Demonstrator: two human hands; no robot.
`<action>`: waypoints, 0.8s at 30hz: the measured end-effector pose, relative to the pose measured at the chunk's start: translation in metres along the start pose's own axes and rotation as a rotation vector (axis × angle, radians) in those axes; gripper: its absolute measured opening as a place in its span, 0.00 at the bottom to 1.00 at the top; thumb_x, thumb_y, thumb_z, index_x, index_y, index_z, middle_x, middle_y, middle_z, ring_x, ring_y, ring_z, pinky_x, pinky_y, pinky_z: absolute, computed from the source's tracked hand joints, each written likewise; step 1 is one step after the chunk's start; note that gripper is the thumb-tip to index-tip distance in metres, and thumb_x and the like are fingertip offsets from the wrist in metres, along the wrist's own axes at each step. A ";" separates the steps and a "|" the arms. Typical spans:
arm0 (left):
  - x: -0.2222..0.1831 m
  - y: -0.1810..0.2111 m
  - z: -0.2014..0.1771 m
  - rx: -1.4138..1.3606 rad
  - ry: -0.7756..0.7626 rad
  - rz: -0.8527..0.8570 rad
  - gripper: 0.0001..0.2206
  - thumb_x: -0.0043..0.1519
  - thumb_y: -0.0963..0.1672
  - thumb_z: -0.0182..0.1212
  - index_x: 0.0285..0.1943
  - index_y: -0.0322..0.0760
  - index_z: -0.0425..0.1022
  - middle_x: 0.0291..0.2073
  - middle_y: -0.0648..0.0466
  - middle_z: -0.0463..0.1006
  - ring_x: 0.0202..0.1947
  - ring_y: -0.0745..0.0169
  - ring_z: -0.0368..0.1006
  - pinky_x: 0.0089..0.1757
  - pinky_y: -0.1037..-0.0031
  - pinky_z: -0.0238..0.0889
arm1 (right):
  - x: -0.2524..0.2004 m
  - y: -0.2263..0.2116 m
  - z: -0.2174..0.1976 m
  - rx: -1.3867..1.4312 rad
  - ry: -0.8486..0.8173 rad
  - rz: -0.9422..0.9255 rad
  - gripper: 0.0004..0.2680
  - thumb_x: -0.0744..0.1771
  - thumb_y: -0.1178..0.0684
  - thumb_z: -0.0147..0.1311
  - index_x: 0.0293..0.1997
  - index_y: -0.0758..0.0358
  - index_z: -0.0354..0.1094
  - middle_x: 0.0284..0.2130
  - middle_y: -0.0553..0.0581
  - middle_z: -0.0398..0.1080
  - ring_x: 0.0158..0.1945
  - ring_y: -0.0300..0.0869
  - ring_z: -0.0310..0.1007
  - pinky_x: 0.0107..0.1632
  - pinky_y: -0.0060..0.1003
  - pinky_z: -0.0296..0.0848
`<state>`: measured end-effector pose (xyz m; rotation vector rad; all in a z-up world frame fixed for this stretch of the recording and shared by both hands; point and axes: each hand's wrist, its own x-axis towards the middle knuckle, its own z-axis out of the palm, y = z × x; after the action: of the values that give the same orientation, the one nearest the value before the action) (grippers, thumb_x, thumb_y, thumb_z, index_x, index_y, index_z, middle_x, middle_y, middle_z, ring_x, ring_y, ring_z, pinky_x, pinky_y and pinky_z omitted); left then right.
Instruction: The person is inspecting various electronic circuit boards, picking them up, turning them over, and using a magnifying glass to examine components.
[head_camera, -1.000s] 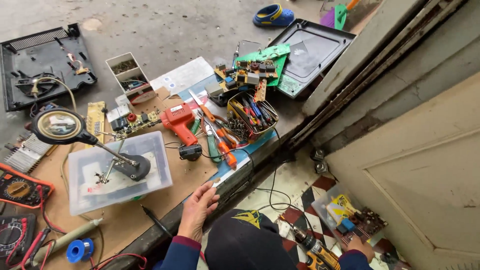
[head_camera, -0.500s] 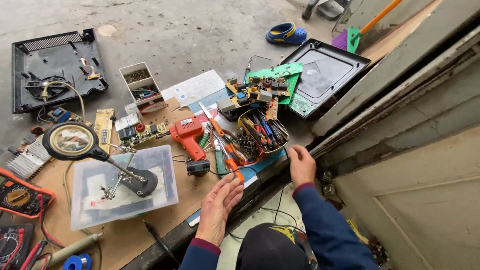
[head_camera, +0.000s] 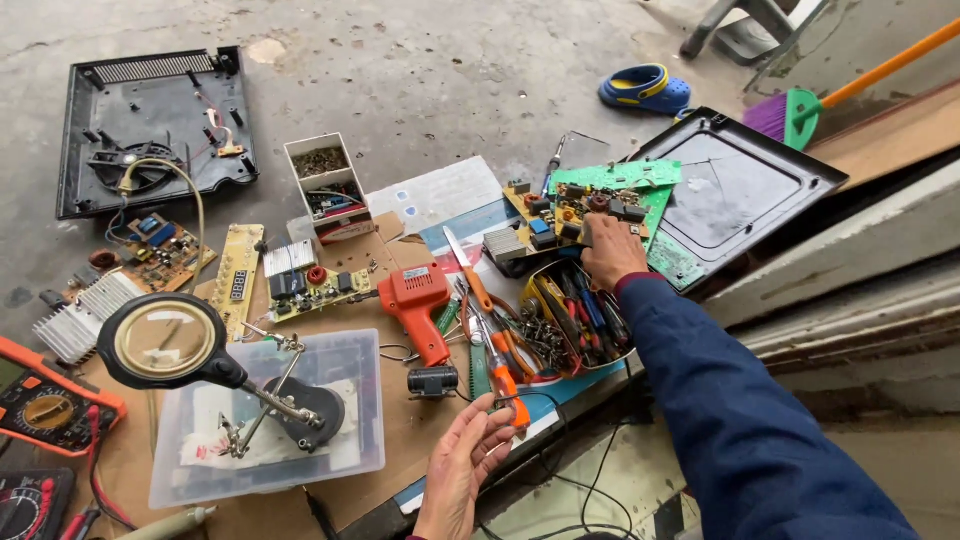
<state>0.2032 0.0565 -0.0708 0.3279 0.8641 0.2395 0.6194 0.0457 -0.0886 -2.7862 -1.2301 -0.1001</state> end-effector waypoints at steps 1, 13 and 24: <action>0.008 -0.002 -0.005 0.002 0.000 -0.001 0.23 0.72 0.43 0.56 0.77 0.29 0.73 0.56 0.37 0.86 0.49 0.53 0.80 0.51 0.65 0.75 | 0.001 -0.002 -0.006 -0.005 -0.043 0.008 0.11 0.68 0.56 0.53 0.58 0.59 0.72 0.58 0.61 0.75 0.57 0.59 0.74 0.60 0.55 0.74; 0.007 0.003 0.006 0.018 0.029 -0.028 0.24 0.72 0.44 0.56 0.77 0.30 0.73 0.56 0.39 0.87 0.49 0.56 0.79 0.52 0.67 0.73 | -0.017 0.012 -0.042 -0.217 0.483 -0.395 0.07 0.72 0.60 0.58 0.56 0.63 0.66 0.46 0.60 0.78 0.43 0.45 0.80 0.41 0.39 0.83; -0.002 -0.006 0.034 0.004 -0.021 -0.018 0.21 0.72 0.42 0.57 0.74 0.27 0.78 0.52 0.41 0.86 0.45 0.57 0.78 0.48 0.68 0.74 | -0.034 0.026 -0.164 1.299 0.149 0.299 0.09 0.73 0.56 0.56 0.58 0.69 0.72 0.48 0.60 0.79 0.48 0.42 0.82 0.55 0.34 0.86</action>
<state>0.2288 0.0441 -0.0509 0.3257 0.8467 0.2175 0.6127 -0.0151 0.0693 -1.7036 -0.4734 0.3691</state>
